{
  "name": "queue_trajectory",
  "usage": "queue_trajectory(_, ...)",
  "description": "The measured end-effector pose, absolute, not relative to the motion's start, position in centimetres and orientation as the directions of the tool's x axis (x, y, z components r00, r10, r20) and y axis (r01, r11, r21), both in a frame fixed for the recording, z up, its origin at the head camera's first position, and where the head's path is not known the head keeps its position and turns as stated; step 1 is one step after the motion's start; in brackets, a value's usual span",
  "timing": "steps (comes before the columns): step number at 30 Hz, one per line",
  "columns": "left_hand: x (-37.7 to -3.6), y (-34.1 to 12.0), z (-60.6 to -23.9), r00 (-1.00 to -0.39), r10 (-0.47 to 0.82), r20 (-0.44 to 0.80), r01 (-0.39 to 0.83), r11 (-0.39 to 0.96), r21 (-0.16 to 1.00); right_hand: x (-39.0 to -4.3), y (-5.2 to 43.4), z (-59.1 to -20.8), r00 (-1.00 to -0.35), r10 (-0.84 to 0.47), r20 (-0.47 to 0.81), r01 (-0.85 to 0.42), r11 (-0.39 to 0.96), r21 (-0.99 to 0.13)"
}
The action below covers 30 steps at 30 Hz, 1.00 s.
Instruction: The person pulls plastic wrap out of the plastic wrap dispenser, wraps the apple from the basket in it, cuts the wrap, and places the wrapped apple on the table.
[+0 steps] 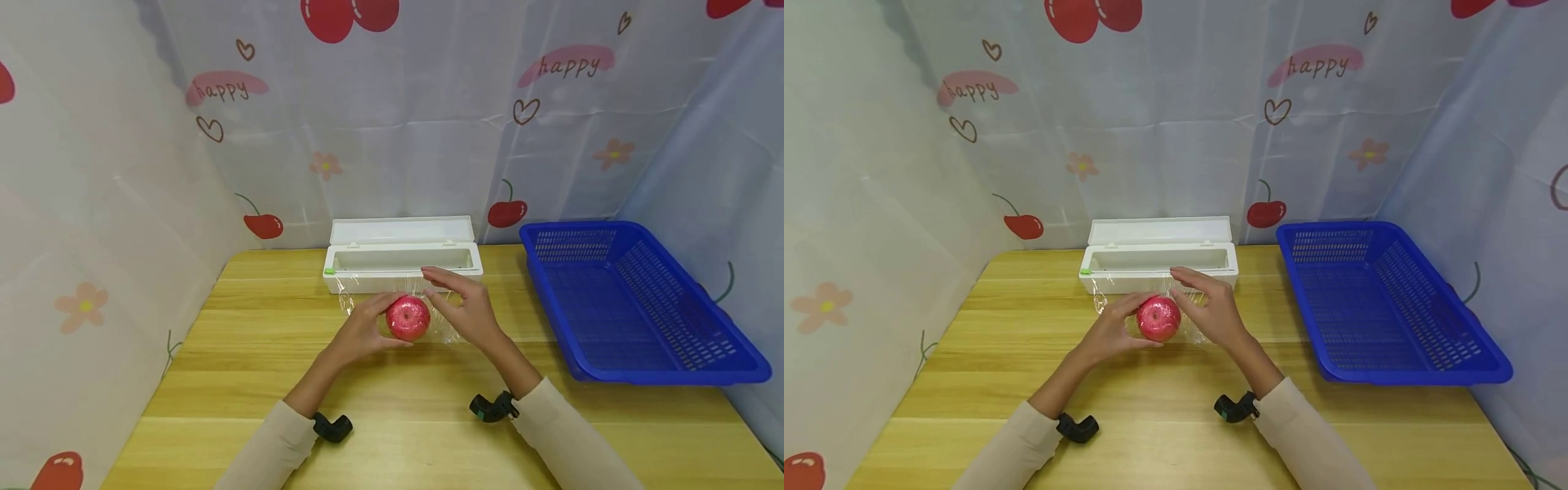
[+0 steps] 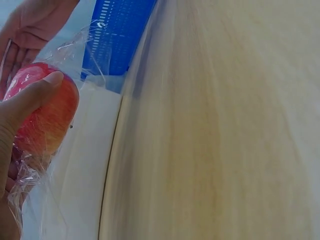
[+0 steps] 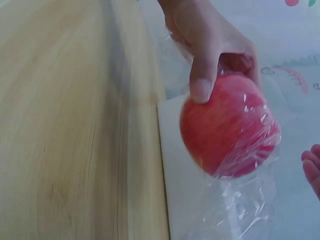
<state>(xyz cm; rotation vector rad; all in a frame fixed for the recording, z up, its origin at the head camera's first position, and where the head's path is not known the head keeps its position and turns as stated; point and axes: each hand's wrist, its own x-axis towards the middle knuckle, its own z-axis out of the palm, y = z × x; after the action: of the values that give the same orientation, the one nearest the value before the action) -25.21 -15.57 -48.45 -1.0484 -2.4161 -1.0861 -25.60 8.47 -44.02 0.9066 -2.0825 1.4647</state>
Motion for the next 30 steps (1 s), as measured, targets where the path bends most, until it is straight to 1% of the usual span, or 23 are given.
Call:
queue_trajectory(3, -25.2, -15.6, -48.4, -0.690, 0.503, 0.520, 0.724, 0.458, 0.516, -25.2, 8.3, -43.8, -0.624, -0.284, 0.728, -0.781, 0.201, -0.591)
queue_trajectory(7, -25.3, -15.8, -48.4, -0.698, 0.506, 0.507, 0.715, 0.462, 0.524, -24.9, 8.0, -44.1, -0.573, -0.375, 0.729, -0.818, 0.206, -0.537)
queue_trajectory(10, -25.3, -15.8, -48.4, -0.700, 0.510, 0.500, 0.712, 0.442, 0.546, -24.8, 7.8, -44.5, -0.567, -0.453, 0.687, -0.821, 0.241, -0.518)
queue_trajectory(13, -25.3, -15.8, -48.4, -0.698, 0.513, 0.500, 0.712, 0.424, 0.559, -24.9, 7.8, -45.0, -0.576, -0.503, 0.644, -0.813, 0.265, -0.519)
queue_trajectory(20, -25.5, -15.9, -48.0, -0.689, 0.530, 0.494, 0.717, 0.401, 0.571, -25.4, 8.0, -45.9, -0.593, -0.550, 0.588, -0.796, 0.288, -0.533)
queue_trajectory(30, -25.6, -16.3, -48.2, -0.702, 0.531, 0.475, 0.694, 0.363, 0.622, -25.5, 8.3, -46.8, -0.605, -0.595, 0.529, -0.783, 0.328, -0.528)
